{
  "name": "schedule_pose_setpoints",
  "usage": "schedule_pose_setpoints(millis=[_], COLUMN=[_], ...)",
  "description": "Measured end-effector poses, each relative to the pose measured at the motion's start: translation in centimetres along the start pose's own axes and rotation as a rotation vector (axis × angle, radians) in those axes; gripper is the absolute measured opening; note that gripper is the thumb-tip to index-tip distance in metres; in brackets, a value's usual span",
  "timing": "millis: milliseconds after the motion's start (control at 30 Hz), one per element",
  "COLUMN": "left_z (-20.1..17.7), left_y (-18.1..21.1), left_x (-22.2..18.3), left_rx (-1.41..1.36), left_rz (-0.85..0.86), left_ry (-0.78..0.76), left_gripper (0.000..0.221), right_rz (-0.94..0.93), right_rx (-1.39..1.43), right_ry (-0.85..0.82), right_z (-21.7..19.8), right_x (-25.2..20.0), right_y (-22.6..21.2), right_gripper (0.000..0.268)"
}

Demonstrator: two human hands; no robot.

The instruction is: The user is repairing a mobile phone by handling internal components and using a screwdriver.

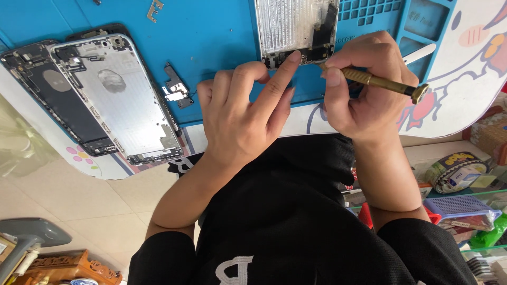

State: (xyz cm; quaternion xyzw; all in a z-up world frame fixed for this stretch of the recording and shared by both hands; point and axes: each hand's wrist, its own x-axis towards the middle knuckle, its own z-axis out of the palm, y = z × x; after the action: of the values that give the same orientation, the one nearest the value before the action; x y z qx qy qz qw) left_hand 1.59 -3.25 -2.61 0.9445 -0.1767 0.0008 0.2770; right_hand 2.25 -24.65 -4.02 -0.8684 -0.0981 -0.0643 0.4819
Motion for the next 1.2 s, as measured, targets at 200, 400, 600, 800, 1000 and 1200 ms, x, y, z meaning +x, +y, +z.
schedule_pose_setpoints(millis=[200, 400, 600, 800, 1000, 1200], left_z=[-0.1, -0.3, 0.0, -0.2, 0.8, 1.2], left_y=[0.1, 0.2, 0.0, -0.2, -0.7, -1.0], left_x=[0.3, 0.6, 0.5, 0.3, -0.5, -0.8], left_rx=[0.008, 0.008, 0.010, 0.018, -0.006, -0.027], left_rz=[0.004, 0.010, 0.021, 0.047, 0.067, 0.079], left_ry=[0.007, 0.027, 0.042, 0.064, 0.084, 0.110], left_gripper=[0.042, 0.043, 0.042, 0.046, 0.046, 0.046], right_rz=[-0.015, -0.024, -0.044, -0.149, -0.179, -0.188], right_rx=[-0.024, -0.050, -0.068, -0.220, -0.222, -0.271], right_ry=[-0.008, -0.012, -0.051, -0.219, -0.318, -0.337], right_z=[-0.1, 0.0, -0.5, -2.5, -4.1, -3.6], right_x=[-0.1, -0.2, -0.2, 2.9, 3.5, 4.0], right_y=[0.0, 0.1, -0.1, -3.2, -4.1, -4.9], right_gripper=[0.004, 0.004, 0.006, 0.012, 0.016, 0.019])
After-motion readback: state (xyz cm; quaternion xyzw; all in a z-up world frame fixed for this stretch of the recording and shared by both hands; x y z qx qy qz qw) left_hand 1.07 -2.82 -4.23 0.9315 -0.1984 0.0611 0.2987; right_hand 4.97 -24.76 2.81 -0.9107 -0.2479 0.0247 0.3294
